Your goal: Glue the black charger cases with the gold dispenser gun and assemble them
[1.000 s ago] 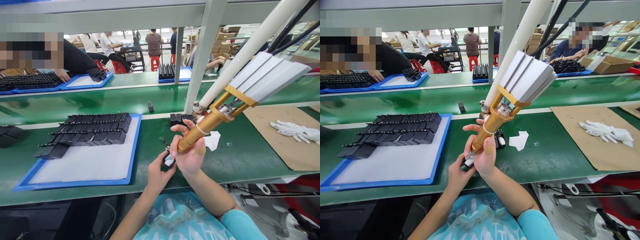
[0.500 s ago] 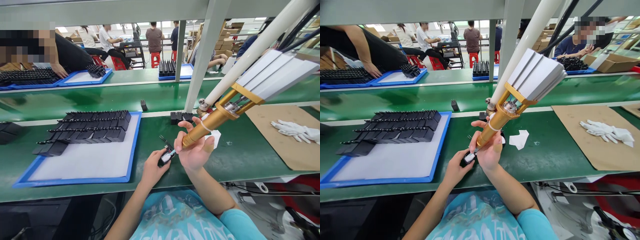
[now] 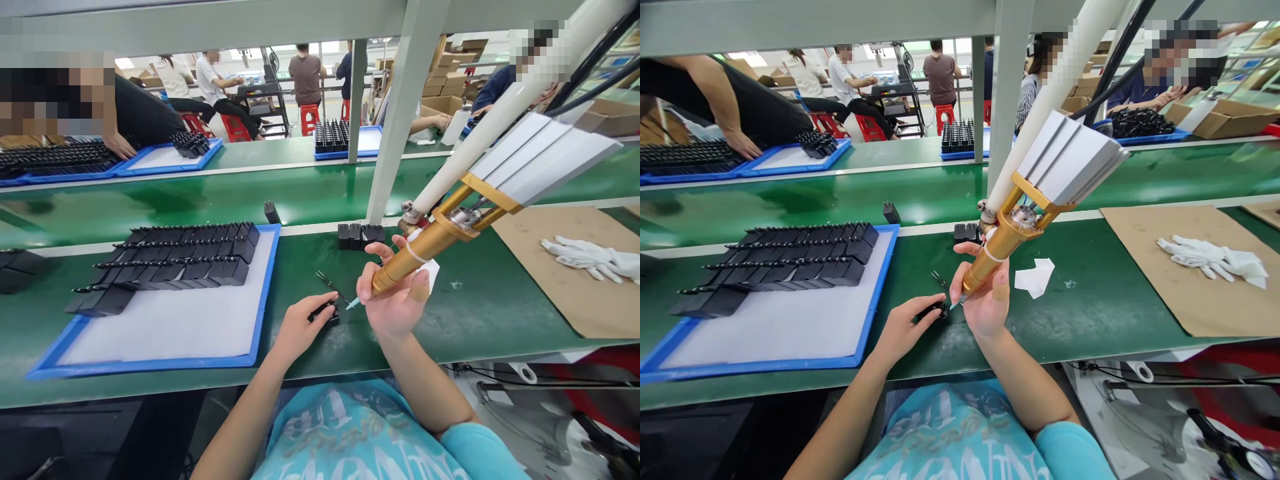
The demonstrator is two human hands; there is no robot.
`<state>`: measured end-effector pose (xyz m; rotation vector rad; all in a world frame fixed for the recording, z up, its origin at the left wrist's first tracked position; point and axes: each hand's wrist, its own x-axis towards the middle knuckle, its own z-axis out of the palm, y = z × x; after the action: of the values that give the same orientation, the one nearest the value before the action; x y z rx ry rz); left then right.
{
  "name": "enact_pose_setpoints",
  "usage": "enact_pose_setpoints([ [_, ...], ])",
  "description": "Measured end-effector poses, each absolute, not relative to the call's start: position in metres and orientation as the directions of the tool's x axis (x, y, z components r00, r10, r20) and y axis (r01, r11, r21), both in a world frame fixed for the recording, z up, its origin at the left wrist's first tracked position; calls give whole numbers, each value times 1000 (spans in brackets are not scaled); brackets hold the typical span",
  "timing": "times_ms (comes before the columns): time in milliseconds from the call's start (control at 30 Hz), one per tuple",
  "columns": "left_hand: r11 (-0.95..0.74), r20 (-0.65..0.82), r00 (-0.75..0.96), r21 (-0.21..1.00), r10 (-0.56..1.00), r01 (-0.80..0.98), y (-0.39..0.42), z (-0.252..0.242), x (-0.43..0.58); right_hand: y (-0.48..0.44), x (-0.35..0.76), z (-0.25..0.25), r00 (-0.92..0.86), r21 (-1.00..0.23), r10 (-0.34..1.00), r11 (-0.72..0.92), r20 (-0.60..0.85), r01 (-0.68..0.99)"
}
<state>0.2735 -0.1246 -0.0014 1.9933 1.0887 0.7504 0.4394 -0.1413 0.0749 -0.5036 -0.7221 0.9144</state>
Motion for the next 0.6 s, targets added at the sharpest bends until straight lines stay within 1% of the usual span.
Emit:
enact_pose_setpoints([
  [100, -539, 295, 494, 693, 818, 479, -130, -4, 272, -141, 441, 73, 404, -650, 840, 538, 361, -537],
  [167, -589, 357, 491, 649, 794, 482, -133, -7, 273, -141, 443, 72, 403, -637, 839, 542, 367, -548],
  [233, -596, 380, 473, 633, 795, 494, -136, -12, 277, -141, 443, 72, 401, -636, 840, 539, 365, -552],
  [300, -594, 380, 463, 602, 801, 534, -139, -17, 282, -141, 444, 72, 401, -640, 842, 537, 362, -550],
  [333, -598, 380, 463, 562, 801, 572, -141, -20, 285, -141, 444, 71, 401, -639, 841, 538, 363, -550],
  [367, -604, 380, 470, 501, 797, 620, -143, -22, 288, -141, 445, 71, 401, -634, 840, 540, 366, -553],
  [433, -615, 374, 498, 341, 782, 711, -147, -24, 292, -141, 445, 71, 399, -620, 836, 548, 377, -562],
  [500, -617, 345, 533, 210, 773, 758, -149, -22, 295, -142, 446, 71, 397, -611, 834, 551, 383, -569],
  [533, -619, 321, 551, 173, 771, 766, -150, -20, 296, -142, 446, 71, 395, -612, 836, 548, 381, -570],
  [600, -624, 271, 575, 150, 772, 767, -150, -16, 297, -143, 446, 71, 394, -622, 841, 540, 372, -566],
])
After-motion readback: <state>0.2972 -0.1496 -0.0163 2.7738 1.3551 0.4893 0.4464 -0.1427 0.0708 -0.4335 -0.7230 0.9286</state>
